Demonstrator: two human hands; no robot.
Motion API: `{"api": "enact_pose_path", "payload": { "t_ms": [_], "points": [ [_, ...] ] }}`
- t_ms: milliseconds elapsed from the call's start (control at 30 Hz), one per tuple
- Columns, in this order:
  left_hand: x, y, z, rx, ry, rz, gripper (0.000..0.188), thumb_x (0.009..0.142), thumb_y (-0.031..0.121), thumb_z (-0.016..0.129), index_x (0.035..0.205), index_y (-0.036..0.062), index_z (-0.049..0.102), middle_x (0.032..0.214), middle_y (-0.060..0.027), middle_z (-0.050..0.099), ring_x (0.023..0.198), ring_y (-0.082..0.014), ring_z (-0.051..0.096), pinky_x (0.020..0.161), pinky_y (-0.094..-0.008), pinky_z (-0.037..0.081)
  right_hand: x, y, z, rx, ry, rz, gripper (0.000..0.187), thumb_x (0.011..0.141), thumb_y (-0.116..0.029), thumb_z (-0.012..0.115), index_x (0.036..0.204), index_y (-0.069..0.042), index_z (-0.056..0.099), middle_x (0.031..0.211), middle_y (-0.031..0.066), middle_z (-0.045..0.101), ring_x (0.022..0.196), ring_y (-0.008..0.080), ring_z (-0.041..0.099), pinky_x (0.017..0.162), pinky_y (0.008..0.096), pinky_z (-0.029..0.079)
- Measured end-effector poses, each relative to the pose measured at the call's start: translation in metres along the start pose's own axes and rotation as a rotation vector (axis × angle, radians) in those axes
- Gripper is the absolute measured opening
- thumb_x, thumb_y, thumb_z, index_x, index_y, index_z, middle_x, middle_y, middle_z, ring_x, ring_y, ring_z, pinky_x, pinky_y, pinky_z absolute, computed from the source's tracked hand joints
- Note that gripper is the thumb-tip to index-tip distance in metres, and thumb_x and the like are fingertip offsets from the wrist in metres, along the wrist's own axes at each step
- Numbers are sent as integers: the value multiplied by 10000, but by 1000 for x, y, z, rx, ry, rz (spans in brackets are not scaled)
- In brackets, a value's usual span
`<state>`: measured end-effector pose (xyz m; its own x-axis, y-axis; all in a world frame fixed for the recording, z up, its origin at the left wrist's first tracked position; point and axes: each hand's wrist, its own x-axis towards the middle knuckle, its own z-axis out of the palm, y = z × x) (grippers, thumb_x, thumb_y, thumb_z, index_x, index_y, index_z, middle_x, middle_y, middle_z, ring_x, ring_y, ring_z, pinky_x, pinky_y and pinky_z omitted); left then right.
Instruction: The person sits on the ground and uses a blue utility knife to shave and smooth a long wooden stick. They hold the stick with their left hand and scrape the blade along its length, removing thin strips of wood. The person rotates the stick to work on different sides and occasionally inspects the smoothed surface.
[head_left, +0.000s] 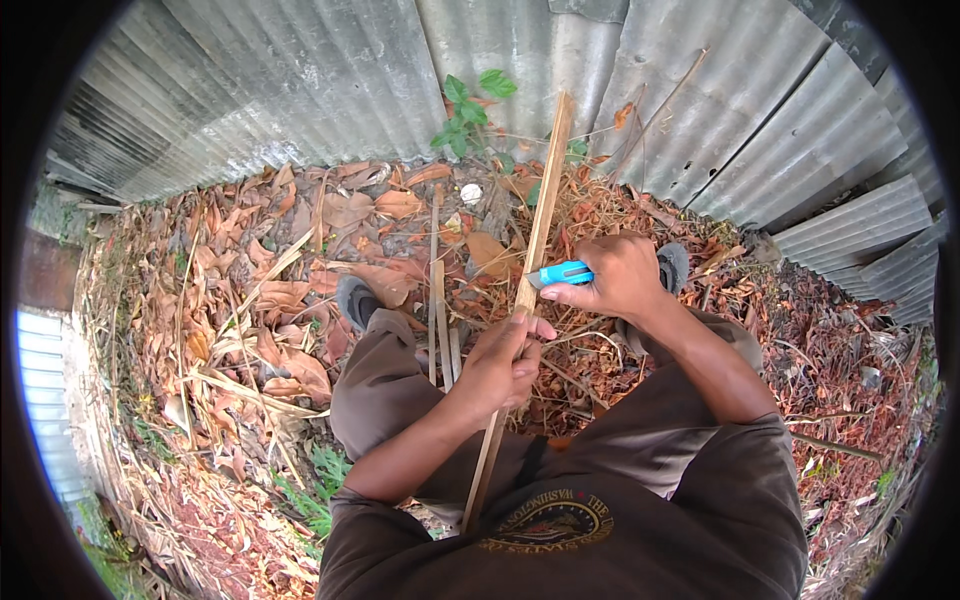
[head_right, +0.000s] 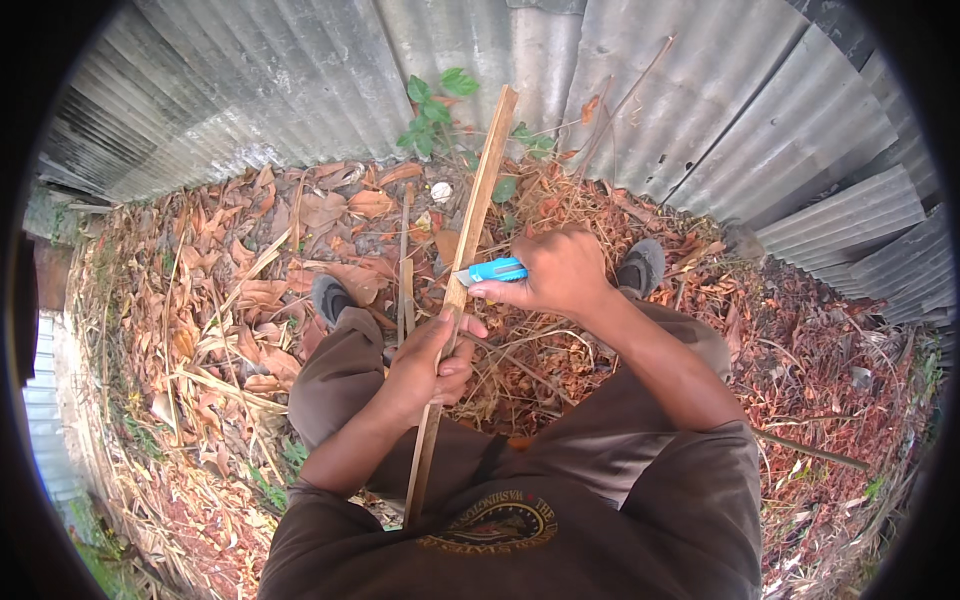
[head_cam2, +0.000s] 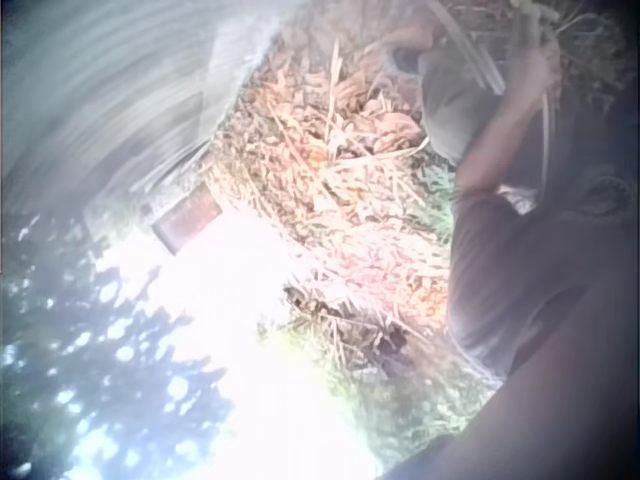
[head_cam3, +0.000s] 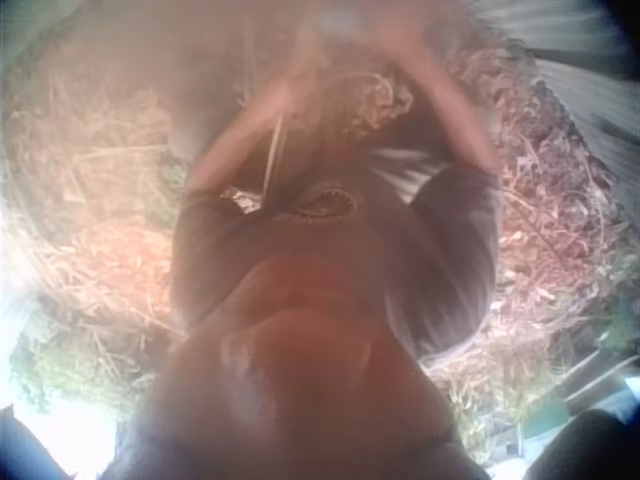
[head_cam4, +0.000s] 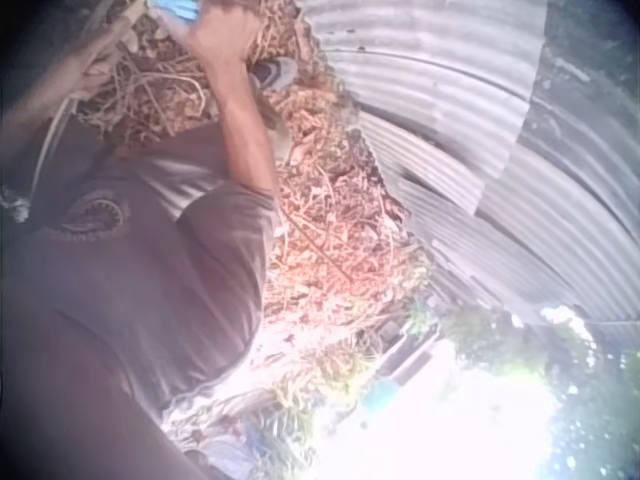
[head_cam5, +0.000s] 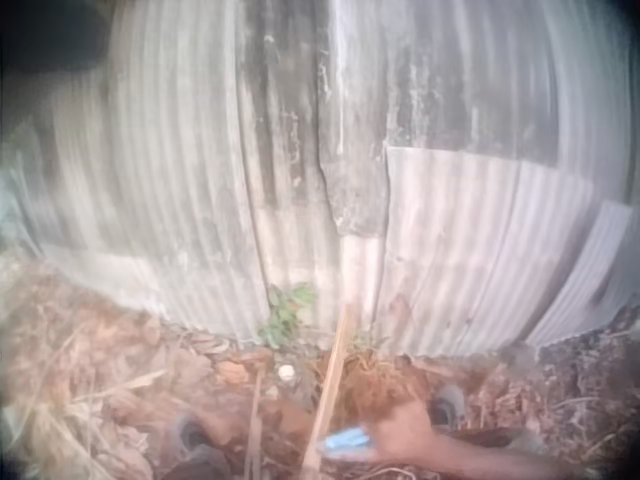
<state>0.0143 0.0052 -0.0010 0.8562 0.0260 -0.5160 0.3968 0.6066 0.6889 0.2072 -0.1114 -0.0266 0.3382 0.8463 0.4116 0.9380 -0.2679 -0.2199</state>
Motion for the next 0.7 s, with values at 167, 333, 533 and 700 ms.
{"api": "enact_pose_path", "payload": {
  "t_ms": [167, 333, 533, 700],
  "points": [
    [5, 2, 4, 48, 38, -1, 426, 1027, 462, 303, 1060, 64, 450, 600, 51, 308, 399, -34, 239, 362, -210, 211, 5, 3, 3, -10, 3, -24, 644, 676, -731, 638, 607, -93, 585, 458, 79, 471, 432, 295, 541, 447, 404, 429],
    [6, 2, 7, 26, 22, 27, 421, 1026, 467, 306, 1060, 73, 448, 609, 53, 310, 414, -34, 224, 371, -210, 215, 8, 15, 13, -9, 48, -43, 650, 688, -737, 627, 628, -89, 607, 464, 91, 496, 446, 303, 556, 446, 411, 432],
    [-4, -10, 21, -11, -105, -70, 375, 1045, 394, 293, 1059, 59, 461, 601, 56, 293, 424, -32, 228, 375, -204, 219, 28, 76, -12, -114, -21, 438, 742, 739, -788, 518, 612, -71, 661, 450, 126, 534, 497, 335, 608, 514, 455, 483],
    [2, -4, 4, -46, -38, -54, 408, 1033, 442, 301, 1048, 66, 459, 607, 50, 301, 422, -35, 231, 378, -211, 214, -2, 11, 11, 35, -124, 180, 748, 733, -800, 519, 571, -79, 631, 449, 110, 518, 454, 318, 582, 464, 431, 466]
  ]
}}
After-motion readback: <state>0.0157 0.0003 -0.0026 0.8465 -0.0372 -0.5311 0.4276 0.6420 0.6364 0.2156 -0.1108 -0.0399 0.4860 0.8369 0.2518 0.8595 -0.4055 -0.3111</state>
